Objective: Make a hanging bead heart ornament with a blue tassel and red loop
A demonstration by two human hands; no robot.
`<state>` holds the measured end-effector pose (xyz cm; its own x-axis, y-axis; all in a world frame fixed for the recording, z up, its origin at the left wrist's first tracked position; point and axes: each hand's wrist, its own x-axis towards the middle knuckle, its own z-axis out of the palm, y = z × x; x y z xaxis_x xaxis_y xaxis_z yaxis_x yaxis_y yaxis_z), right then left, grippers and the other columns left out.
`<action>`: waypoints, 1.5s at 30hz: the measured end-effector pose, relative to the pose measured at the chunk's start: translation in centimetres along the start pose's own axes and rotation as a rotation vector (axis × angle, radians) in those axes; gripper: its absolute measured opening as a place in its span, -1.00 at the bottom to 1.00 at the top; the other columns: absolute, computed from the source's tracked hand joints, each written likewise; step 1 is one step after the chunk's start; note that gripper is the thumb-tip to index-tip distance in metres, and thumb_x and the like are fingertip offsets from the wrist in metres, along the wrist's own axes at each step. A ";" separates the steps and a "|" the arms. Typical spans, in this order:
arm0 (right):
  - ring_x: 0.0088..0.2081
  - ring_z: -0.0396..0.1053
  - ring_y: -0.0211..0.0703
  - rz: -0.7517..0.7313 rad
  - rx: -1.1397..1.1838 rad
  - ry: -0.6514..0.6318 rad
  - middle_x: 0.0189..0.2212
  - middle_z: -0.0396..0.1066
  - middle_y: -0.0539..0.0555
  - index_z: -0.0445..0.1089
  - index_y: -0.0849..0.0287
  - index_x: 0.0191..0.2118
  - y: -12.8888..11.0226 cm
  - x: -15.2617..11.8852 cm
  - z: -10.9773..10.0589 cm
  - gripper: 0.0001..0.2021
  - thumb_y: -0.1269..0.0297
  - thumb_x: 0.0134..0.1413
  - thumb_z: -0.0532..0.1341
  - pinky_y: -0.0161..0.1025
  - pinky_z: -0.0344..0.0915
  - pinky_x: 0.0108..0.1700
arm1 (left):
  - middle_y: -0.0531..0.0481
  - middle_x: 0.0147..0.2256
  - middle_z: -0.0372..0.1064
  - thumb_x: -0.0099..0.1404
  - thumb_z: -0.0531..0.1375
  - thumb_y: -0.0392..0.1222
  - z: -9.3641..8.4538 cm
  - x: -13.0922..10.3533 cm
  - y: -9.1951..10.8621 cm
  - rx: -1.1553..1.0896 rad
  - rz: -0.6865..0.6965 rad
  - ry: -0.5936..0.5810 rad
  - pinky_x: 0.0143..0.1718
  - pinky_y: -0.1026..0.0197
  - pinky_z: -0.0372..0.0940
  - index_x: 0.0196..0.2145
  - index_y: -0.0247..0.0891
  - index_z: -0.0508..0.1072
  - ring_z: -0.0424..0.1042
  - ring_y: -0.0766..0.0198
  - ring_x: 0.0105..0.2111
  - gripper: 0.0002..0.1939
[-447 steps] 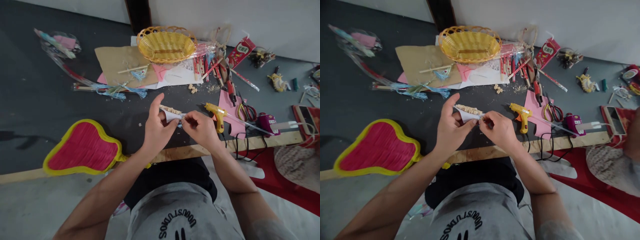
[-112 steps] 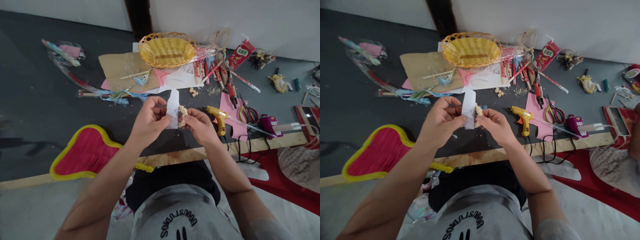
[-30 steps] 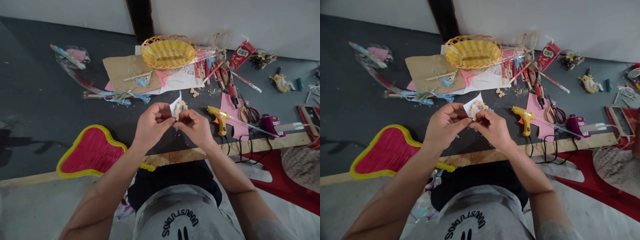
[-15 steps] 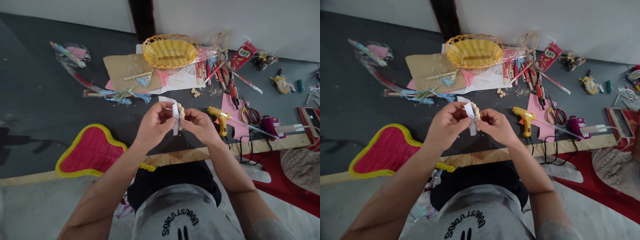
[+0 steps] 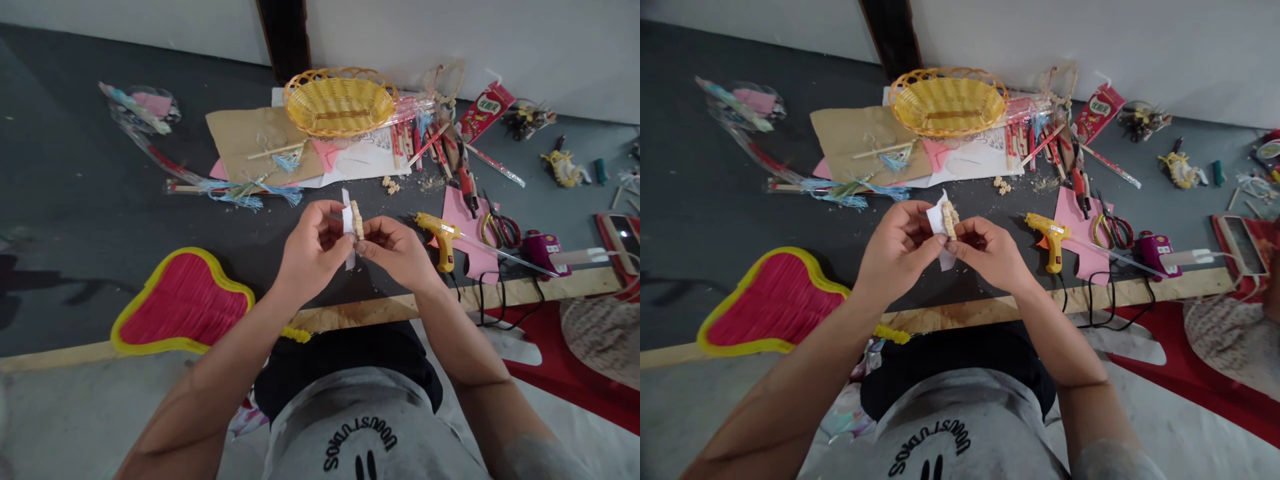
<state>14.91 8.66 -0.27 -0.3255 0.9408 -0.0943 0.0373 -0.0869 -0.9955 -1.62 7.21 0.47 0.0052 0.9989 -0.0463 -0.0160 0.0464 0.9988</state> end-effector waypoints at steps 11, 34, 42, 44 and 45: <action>-0.42 0.28 -0.34 0.035 -0.006 0.051 -0.40 0.38 -0.05 0.39 0.18 -0.28 0.4 0.1 -0.2 -0.55 -0.07 -0.13 0.45 -0.34 0.25 -0.37 | 0.03 -0.33 0.48 0.07 0.30 -0.28 -0.3 0.1 0.5 -0.083 -0.046 -0.004 -0.39 0.26 0.37 -0.14 -0.20 0.37 0.48 0.25 -0.35 -0.64; -0.45 0.26 -0.34 0.011 0.298 0.143 -0.44 0.38 -0.03 0.37 0.12 -0.29 1.2 -3.1 -1.7 -0.67 0.02 0.00 0.42 -0.36 0.27 -0.41 | 0.17 -0.31 0.51 -0.01 0.46 -0.31 -5.4 14.1 3.2 -0.218 0.002 0.194 -0.13 0.05 0.46 -0.25 -0.17 0.41 0.44 0.24 -0.19 -0.60; -0.45 0.23 -0.34 0.133 0.415 -0.017 -0.43 0.33 -0.05 0.35 0.13 -0.31 1.7 -3.1 -0.7 -0.60 -0.03 -0.08 0.44 -0.33 0.23 -0.39 | 0.17 -0.40 0.45 0.18 0.30 -0.49 2.1 20.8 4.2 -0.075 -0.147 -0.016 -0.15 0.18 0.44 -0.18 -0.32 0.38 0.47 0.39 -0.35 -0.72; -0.46 0.21 -0.35 0.156 0.449 -0.038 -0.45 0.31 -0.06 0.34 0.14 -0.31 1.8 -2.9 -0.7 -0.59 -0.03 -0.09 0.45 -0.34 0.19 -0.40 | 0.19 -0.43 0.42 0.18 0.29 -0.49 4.5 21.9 3.4 -0.014 -0.149 -0.057 -0.18 0.23 0.42 -0.17 -0.32 0.35 0.46 0.42 -0.38 -0.70; -0.46 0.19 -0.36 0.165 0.469 -0.048 -0.45 0.30 -0.07 0.34 0.14 -0.31 1.8 -2.8 -0.7 -0.59 -0.01 -0.09 0.46 -0.35 0.17 -0.40 | 0.21 -0.44 0.40 0.20 0.27 -0.49 5.7 22.6 2.9 0.024 -0.108 -0.074 -0.21 0.26 0.40 -0.16 -0.32 0.32 0.45 0.43 -0.39 -0.71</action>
<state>16.53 6.12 -1.82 -0.3945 0.8871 -0.2397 -0.3335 -0.3813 -0.8622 4.11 29.86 2.42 0.0792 0.9851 -0.1529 0.0127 0.1523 0.9882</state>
